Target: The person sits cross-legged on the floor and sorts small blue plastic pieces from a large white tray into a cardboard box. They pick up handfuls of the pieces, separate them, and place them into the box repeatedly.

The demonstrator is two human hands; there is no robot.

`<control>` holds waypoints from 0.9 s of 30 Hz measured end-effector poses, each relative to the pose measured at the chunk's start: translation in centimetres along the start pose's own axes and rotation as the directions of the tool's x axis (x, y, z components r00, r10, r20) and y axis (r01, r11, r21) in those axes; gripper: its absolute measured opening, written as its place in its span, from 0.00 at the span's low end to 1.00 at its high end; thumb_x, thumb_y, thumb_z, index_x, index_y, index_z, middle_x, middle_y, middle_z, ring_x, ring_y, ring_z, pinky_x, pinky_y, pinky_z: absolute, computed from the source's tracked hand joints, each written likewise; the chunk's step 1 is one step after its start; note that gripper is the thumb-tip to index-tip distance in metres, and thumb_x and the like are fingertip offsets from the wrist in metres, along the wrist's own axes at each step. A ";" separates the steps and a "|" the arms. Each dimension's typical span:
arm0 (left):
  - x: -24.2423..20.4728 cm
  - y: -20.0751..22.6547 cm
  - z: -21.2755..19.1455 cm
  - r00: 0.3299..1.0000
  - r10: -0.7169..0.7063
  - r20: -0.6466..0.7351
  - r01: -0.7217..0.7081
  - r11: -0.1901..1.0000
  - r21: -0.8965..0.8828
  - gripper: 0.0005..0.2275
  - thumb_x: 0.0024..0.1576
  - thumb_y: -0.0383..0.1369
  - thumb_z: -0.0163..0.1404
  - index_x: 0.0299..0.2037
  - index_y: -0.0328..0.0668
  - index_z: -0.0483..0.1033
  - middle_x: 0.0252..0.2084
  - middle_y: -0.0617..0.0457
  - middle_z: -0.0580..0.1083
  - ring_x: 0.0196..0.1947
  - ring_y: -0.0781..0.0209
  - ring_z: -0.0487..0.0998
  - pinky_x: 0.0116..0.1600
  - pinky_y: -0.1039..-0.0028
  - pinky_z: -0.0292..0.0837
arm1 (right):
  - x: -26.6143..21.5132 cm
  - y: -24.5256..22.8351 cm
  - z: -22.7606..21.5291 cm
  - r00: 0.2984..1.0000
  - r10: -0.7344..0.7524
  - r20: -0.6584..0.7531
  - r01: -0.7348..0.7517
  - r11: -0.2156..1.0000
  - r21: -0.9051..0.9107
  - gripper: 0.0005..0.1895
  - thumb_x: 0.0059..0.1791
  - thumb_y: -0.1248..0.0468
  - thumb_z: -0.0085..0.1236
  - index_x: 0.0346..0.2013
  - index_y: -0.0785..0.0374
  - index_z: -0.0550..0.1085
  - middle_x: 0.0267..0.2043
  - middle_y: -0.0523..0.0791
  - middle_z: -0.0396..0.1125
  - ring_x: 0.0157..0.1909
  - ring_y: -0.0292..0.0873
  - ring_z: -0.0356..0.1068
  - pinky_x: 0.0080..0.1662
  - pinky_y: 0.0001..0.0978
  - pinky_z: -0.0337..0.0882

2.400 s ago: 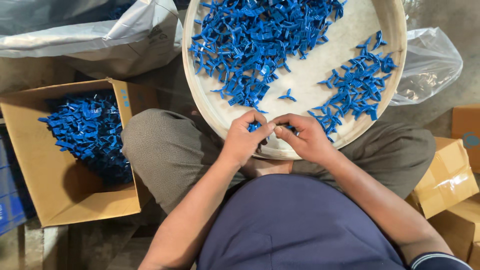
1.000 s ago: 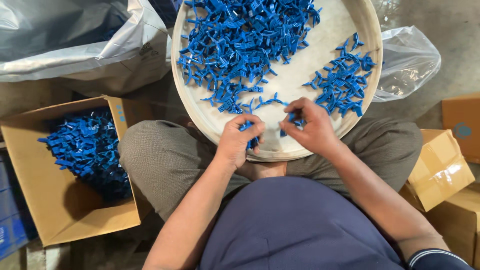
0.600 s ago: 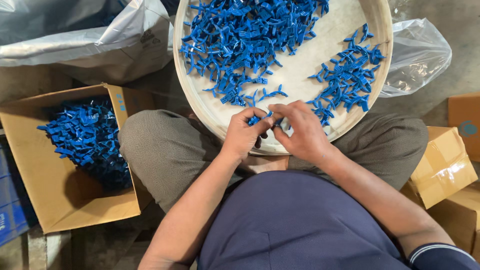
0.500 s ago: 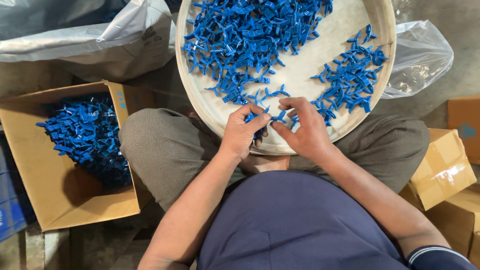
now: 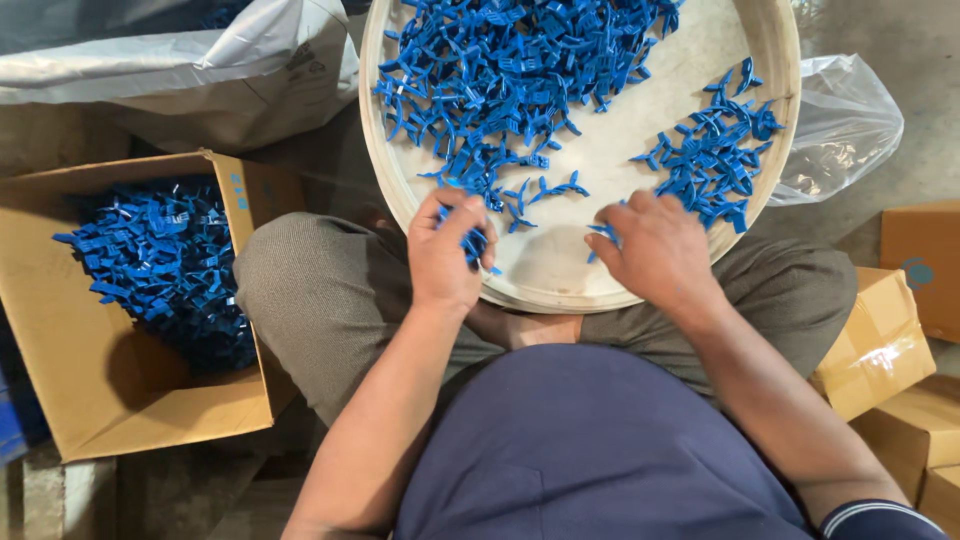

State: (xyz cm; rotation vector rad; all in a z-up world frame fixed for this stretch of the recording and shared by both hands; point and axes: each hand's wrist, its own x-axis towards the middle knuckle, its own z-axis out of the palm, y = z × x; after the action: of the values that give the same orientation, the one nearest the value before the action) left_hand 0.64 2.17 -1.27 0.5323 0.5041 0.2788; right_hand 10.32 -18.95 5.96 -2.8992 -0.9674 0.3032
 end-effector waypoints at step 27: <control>0.5 1.1 -0.2 0.997 0.065 0.028 -0.063 0.996 -0.065 0.10 0.57 0.21 0.58 0.47 0.40 0.75 0.36 0.47 0.75 0.28 0.56 0.77 0.23 0.72 0.68 | 6.0 -4.7 0.7 0.834 -0.458 -0.309 0.539 0.795 0.277 0.22 0.42 0.62 0.67 0.50 0.60 0.78 0.58 0.48 0.69 0.57 0.55 0.67 0.56 0.48 0.66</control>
State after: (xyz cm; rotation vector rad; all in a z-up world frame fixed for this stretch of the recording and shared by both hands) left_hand 0.85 3.34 -1.01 0.4904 0.4482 0.3468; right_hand 12.14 -11.55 4.86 -2.1864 -1.4178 0.0880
